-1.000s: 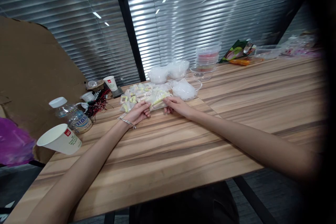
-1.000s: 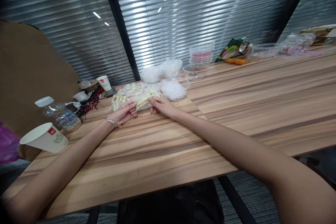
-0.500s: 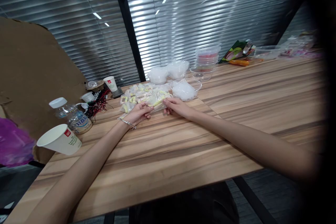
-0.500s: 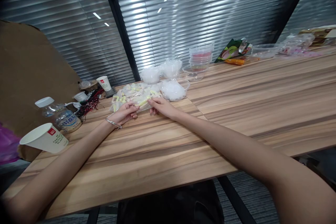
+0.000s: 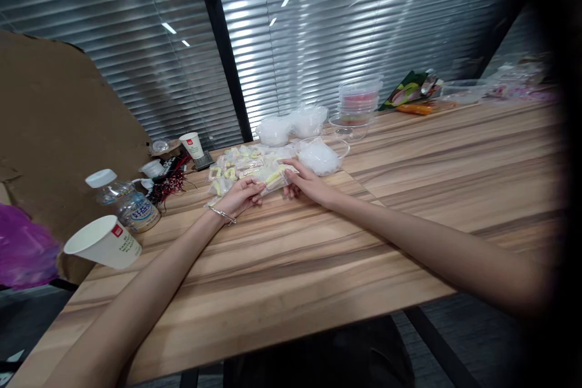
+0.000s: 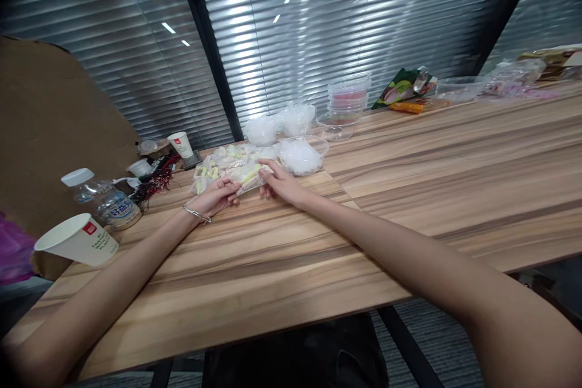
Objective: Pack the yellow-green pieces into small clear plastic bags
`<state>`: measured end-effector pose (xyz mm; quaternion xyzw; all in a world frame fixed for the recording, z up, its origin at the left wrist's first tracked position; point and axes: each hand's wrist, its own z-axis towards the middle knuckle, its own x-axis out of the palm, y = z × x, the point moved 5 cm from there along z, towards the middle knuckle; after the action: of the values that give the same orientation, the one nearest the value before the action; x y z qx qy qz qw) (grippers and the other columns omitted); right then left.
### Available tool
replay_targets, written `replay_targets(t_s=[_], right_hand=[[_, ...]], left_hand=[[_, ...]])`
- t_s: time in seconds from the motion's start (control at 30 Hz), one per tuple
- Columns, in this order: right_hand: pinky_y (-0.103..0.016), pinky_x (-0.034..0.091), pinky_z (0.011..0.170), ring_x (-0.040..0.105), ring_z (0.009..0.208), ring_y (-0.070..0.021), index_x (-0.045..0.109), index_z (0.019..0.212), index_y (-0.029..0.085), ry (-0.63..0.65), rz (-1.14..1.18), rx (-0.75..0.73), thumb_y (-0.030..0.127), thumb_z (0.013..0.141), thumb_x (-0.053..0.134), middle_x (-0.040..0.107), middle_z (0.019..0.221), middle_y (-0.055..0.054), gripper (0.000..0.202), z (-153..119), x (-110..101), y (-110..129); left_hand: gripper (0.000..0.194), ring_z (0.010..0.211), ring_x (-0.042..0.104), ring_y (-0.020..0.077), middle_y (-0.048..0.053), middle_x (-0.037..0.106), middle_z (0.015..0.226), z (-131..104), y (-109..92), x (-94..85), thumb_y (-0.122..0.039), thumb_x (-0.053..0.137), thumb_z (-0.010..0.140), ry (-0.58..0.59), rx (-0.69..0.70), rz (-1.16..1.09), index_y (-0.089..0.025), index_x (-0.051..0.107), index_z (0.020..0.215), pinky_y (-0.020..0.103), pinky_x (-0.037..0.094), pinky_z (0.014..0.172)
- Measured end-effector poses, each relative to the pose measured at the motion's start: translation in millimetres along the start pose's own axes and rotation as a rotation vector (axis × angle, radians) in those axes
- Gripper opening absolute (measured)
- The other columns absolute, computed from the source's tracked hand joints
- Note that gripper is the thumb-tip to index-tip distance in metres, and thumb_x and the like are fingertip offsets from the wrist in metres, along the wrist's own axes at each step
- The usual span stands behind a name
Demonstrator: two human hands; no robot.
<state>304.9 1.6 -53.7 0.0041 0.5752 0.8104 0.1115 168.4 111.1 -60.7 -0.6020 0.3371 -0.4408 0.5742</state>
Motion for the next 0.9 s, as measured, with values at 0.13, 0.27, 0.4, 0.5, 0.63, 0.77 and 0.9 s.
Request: replay_targets(t_s=[0.13,0.27,0.4,0.5,0.63,0.77,0.9], right_hand=[[-0.023,0.045,0.056,0.056,0.059,-0.0126,0.027,0.140,0.028,-0.016,0.015,-0.045,0.041,0.093,0.040,0.060,0.065,0.003,0.051,-1.6,-1.1,4.2],[-0.024,0.046,0.059,0.056,0.062,-0.0130,0.035,0.138,0.025,0.044,0.022,-0.043,0.037,0.092,0.041,0.060,0.066,0.001,0.047,-0.3,-0.3,1.1],[-0.025,0.046,0.060,0.055,0.063,-0.0130,0.046,0.131,0.020,0.051,-0.005,-0.037,0.034,0.092,0.040,0.061,0.071,-0.001,0.042,1.3,-1.3,-2.9],[-0.026,0.045,0.062,0.054,0.063,-0.0122,0.051,0.126,0.019,0.007,-0.046,-0.049,0.032,0.090,0.043,0.060,0.077,-0.002,0.040,1.4,-3.2,-1.1],[-0.026,0.045,0.065,0.053,0.071,-0.0124,0.055,0.122,0.019,-0.028,-0.177,-0.096,0.025,0.081,0.054,0.060,0.097,-0.005,0.041,1.1,-4.0,3.9],[-0.026,0.047,0.068,0.054,0.079,-0.0140,0.055,0.121,0.020,-0.033,-0.255,-0.142,0.029,0.081,0.056,0.058,0.112,-0.006,0.041,2.0,-4.0,4.1],[-0.026,0.047,0.065,0.055,0.074,-0.0141,0.055,0.119,0.019,-0.013,-0.206,-0.133,0.040,0.085,0.053,0.061,0.095,-0.005,0.040,3.4,-3.3,1.9]], left_hand=[[0.026,0.051,0.044,0.0054,-0.004,0.048,0.063,1.3,1.6,-3.0,-0.027,0.073,0.073,-0.022,-0.003,-0.043,-0.013,0.053,0.081,0.025,0.047,0.058],[0.024,0.049,0.042,0.0068,-0.007,0.037,0.053,3.5,5.4,-8.1,-0.030,0.070,0.076,-0.042,-0.010,-0.098,-0.014,0.052,0.081,0.027,0.049,0.059],[0.022,0.052,0.046,0.0090,-0.006,0.040,0.054,5.3,8.0,-11.6,-0.032,0.067,0.078,-0.047,-0.013,-0.128,-0.015,0.052,0.081,0.029,0.051,0.061],[0.022,0.054,0.049,0.0100,-0.005,0.042,0.054,5.9,7.9,-10.6,-0.032,0.066,0.079,-0.029,-0.024,-0.146,-0.014,0.053,0.080,0.030,0.051,0.064],[0.020,0.056,0.051,0.0108,-0.003,0.045,0.055,5.5,6.0,-8.2,-0.031,0.066,0.079,-0.032,-0.035,-0.173,-0.013,0.055,0.080,0.031,0.052,0.067],[0.020,0.058,0.052,0.0120,-0.002,0.047,0.056,4.7,4.6,-7.0,-0.030,0.066,0.078,-0.063,-0.042,-0.187,-0.014,0.056,0.083,0.033,0.052,0.070],[0.021,0.059,0.054,0.0123,-0.001,0.051,0.060,4.1,3.0,-7.5,-0.032,0.062,0.080,-0.084,-0.045,-0.178,-0.016,0.055,0.091,0.034,0.053,0.071]])
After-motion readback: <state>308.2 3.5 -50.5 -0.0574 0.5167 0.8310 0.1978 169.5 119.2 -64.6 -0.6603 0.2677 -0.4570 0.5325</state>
